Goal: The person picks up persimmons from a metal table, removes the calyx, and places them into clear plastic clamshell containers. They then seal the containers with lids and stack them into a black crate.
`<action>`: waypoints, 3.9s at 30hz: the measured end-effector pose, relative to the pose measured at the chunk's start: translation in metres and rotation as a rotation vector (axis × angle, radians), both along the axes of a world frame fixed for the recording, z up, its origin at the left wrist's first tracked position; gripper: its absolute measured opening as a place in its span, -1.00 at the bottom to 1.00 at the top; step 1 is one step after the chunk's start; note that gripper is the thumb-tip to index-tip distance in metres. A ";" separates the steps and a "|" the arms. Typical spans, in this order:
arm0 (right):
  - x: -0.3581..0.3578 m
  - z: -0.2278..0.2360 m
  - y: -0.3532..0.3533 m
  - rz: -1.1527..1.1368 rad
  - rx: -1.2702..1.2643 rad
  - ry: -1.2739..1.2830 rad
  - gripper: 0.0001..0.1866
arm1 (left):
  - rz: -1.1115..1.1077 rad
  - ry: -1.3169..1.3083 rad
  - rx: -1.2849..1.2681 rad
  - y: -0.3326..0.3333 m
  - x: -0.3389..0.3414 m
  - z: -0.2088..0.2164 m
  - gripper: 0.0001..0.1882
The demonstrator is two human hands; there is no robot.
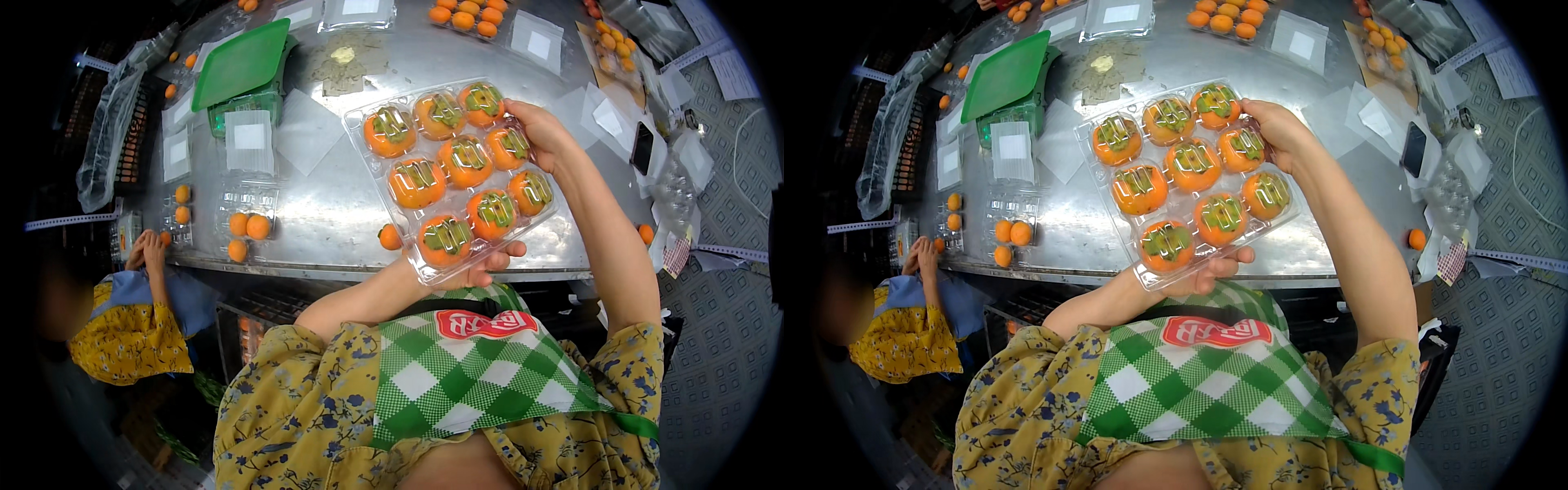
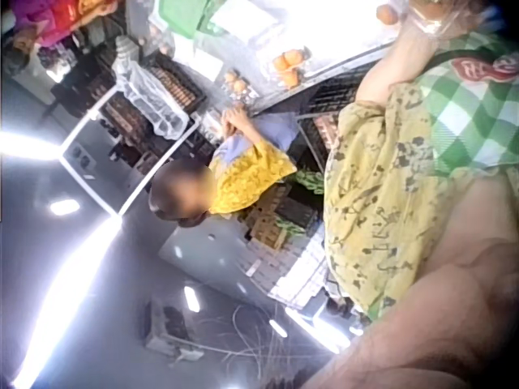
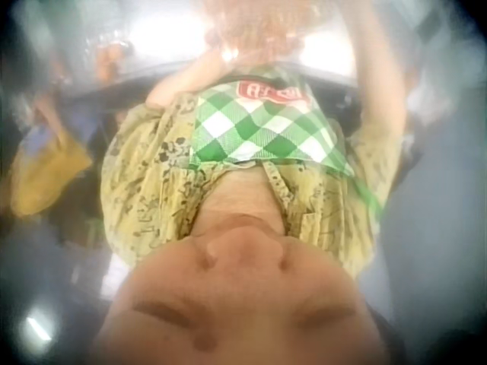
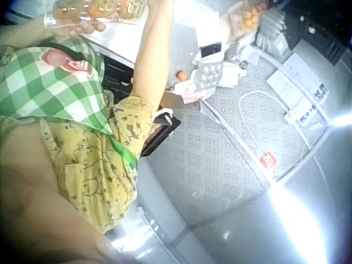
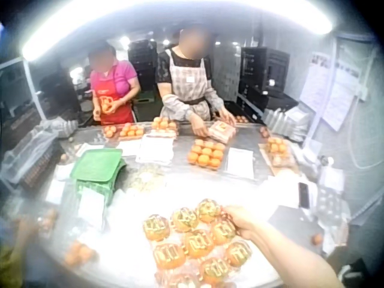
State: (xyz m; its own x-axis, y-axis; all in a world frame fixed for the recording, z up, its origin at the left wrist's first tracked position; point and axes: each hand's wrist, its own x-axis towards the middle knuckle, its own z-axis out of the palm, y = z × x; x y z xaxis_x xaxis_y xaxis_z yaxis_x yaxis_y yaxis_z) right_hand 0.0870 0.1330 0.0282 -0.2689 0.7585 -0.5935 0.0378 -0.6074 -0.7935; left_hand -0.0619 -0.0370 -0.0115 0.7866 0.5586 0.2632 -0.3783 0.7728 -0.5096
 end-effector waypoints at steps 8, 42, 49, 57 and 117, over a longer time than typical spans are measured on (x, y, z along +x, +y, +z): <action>-0.004 0.002 -0.001 0.113 -0.054 -0.184 -0.72 | -0.020 0.000 -0.049 0.003 -0.002 0.003 -0.35; -0.015 0.039 -0.019 0.178 0.241 -0.362 -0.65 | 0.118 0.568 0.144 -0.014 -0.024 -0.007 -0.20; -0.015 0.036 -0.021 0.143 0.293 -0.326 -0.67 | 0.145 0.489 0.200 -0.014 -0.028 -0.017 -0.19; -0.011 0.032 -0.031 0.140 0.443 -0.318 -0.70 | 0.075 0.336 0.232 -0.010 -0.027 -0.022 -0.11; 0.037 0.072 -0.117 -0.334 0.693 -0.140 -0.46 | 0.095 0.927 0.675 0.053 -0.042 0.042 -0.10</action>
State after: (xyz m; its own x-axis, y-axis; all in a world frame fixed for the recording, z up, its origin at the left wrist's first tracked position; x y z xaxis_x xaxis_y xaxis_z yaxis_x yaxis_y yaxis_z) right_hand 0.1241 0.0162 0.0997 0.0814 0.9961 0.0334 0.0680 0.0278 -0.9973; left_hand -0.1039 0.0157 0.0301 0.7962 0.5916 -0.1268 -0.4629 0.7306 0.5019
